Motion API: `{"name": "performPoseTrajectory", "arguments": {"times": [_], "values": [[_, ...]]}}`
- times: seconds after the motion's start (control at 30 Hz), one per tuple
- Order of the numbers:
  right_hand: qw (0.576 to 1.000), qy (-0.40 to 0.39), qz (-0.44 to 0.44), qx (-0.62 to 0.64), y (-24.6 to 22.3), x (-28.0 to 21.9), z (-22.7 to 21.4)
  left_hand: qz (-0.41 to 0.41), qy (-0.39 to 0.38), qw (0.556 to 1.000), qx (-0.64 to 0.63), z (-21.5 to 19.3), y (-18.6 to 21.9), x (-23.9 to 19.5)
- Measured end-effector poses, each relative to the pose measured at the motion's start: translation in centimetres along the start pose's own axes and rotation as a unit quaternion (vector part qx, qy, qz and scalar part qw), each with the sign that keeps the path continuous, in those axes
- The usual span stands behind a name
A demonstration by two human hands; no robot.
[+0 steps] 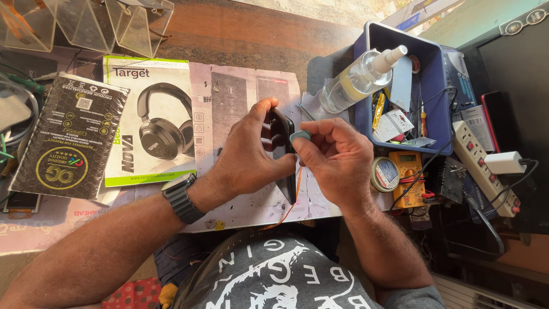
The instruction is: The person uses a plastic pry tool to separate the back cover of a smartphone, then retrieves a small blue plastic tool from a parts bin and continues prying along the edges. The person removes the back cover, exposing the internal components, and sets the cover aside.
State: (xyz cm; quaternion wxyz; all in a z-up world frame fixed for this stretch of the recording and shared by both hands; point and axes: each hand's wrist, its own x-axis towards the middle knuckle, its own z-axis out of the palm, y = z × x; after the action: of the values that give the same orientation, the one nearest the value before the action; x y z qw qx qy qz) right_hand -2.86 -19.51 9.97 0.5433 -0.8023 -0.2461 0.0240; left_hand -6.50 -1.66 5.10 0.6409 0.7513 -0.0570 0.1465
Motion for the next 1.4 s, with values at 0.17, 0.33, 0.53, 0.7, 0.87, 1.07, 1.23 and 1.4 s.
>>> {"name": "performPoseTrajectory", "arguments": {"times": [0.17,0.33,0.53,0.7,0.87,1.07,1.23,1.4], "values": [[0.998,0.026,-0.053,0.003,-0.3,-0.2,0.7,-0.029,0.005,1.000,-0.006,-0.1,0.5,0.0],[0.995,0.051,-0.079,-0.017,-0.1,-0.6,1.3,-0.021,0.023,1.000,0.000,-0.1,0.8,-0.2],[0.987,0.083,-0.110,-0.079,0.1,-0.8,1.8,-0.022,0.057,0.998,0.006,0.3,0.9,-0.5],[0.982,0.058,-0.145,-0.102,-0.4,-0.5,1.5,-0.026,0.051,0.998,0.018,0.1,0.7,-0.5],[0.975,0.038,-0.172,-0.136,-0.9,-0.3,1.3,-0.015,0.057,0.998,0.023,0.1,0.6,-0.6],[0.966,0.032,-0.199,-0.159,-0.6,0.0,1.1,-0.037,0.045,0.998,0.017,0.0,0.7,-0.4],[0.991,0.072,-0.103,-0.040,0.1,-0.3,1.9,-0.007,0.057,0.998,0.024,0.0,0.7,-0.5],[0.970,0.108,-0.177,-0.128,-0.1,-0.6,2.6,-0.023,0.055,0.998,0.030,0.1,0.6,-0.4]]}}
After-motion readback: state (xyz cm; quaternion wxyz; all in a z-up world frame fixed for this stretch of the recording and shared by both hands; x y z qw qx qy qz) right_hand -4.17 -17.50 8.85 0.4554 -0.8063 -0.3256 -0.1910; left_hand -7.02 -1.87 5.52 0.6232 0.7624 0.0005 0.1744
